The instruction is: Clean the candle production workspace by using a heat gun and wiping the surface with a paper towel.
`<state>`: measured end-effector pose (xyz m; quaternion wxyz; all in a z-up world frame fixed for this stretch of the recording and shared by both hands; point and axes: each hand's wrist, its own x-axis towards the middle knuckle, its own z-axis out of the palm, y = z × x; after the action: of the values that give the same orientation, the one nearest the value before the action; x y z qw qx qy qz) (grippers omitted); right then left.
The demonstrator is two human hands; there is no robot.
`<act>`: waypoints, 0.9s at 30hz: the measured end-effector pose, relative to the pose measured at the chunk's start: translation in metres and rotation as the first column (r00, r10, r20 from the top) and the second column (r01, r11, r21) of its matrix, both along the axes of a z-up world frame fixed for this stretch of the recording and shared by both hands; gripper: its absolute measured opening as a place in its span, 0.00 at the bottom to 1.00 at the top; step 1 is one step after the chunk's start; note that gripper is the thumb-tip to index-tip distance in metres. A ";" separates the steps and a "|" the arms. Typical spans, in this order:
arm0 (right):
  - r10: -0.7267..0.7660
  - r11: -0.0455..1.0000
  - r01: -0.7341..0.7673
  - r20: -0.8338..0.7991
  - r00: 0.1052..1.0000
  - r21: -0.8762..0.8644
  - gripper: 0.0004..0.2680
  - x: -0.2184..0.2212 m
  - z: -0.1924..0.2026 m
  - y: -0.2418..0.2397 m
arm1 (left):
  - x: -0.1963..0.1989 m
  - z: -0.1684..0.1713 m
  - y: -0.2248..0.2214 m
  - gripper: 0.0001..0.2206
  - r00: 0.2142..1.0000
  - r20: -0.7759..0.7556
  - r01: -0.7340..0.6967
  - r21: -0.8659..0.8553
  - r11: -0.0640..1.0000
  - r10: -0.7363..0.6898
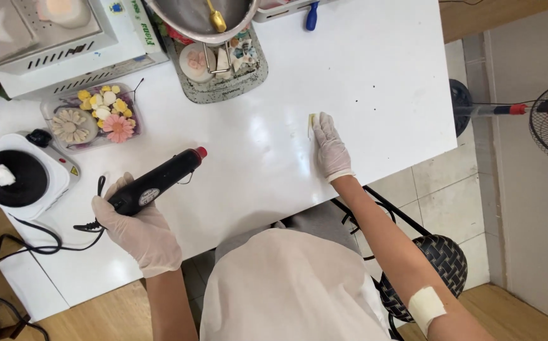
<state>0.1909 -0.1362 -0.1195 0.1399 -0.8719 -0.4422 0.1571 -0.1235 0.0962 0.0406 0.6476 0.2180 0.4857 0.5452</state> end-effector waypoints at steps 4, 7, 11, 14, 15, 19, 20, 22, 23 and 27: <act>-0.133 0.991 0.134 -0.061 0.989 0.008 0.25 -0.010 -0.007 -0.009 | 0.015 -0.007 0.001 0.19 1.000 -0.019 0.024 0.035 0.999 -0.023; -0.147 0.989 0.147 -0.065 0.987 0.001 0.24 -0.037 0.008 -0.024 | 0.041 -0.001 -0.007 0.18 0.995 0.018 0.096 -0.037 0.995 -0.095; -0.122 0.990 0.117 -0.066 0.990 -0.076 0.24 -0.043 0.020 -0.058 | 0.079 -0.024 -0.025 0.15 0.987 0.091 0.144 -0.139 0.980 -0.133; -0.106 0.991 0.099 -0.085 0.991 -0.092 0.25 -0.048 0.018 -0.072 | 0.107 -0.031 -0.040 0.13 0.985 0.111 0.158 -0.250 0.955 -0.134; -0.105 0.992 0.098 -0.087 0.991 -0.076 0.26 -0.049 0.019 -0.073 | 0.115 -0.031 -0.045 0.13 0.981 0.104 0.187 -0.237 0.953 -0.166; -0.125 0.991 0.120 -0.113 0.986 -0.051 0.29 -0.052 0.023 -0.069 | 0.136 -0.033 -0.059 0.13 0.970 0.081 0.240 -0.205 0.949 -0.228; -0.130 0.991 0.125 -0.113 0.985 -0.050 0.29 -0.052 0.021 -0.071 | 0.137 -0.038 -0.060 0.13 0.969 0.080 0.244 -0.204 0.948 -0.232; -0.130 0.991 0.127 -0.119 0.984 -0.034 0.29 -0.053 0.018 -0.073 | 0.138 -0.048 -0.062 0.14 0.972 0.083 0.231 -0.179 0.956 -0.219; -0.130 0.991 0.127 -0.120 0.984 -0.030 0.29 -0.052 0.017 -0.074 | 0.138 -0.047 -0.062 0.14 0.972 0.081 0.231 -0.175 0.957 -0.220; -0.123 0.992 0.123 -0.110 0.986 -0.004 0.29 -0.053 0.014 -0.074 | 0.136 -0.035 -0.059 0.15 0.978 0.057 0.205 -0.174 0.963 -0.198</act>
<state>0.1381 -0.2101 -0.1056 0.1747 -0.8874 -0.3793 0.1954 0.0127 0.0374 0.0052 0.7261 0.1966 0.4950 0.4348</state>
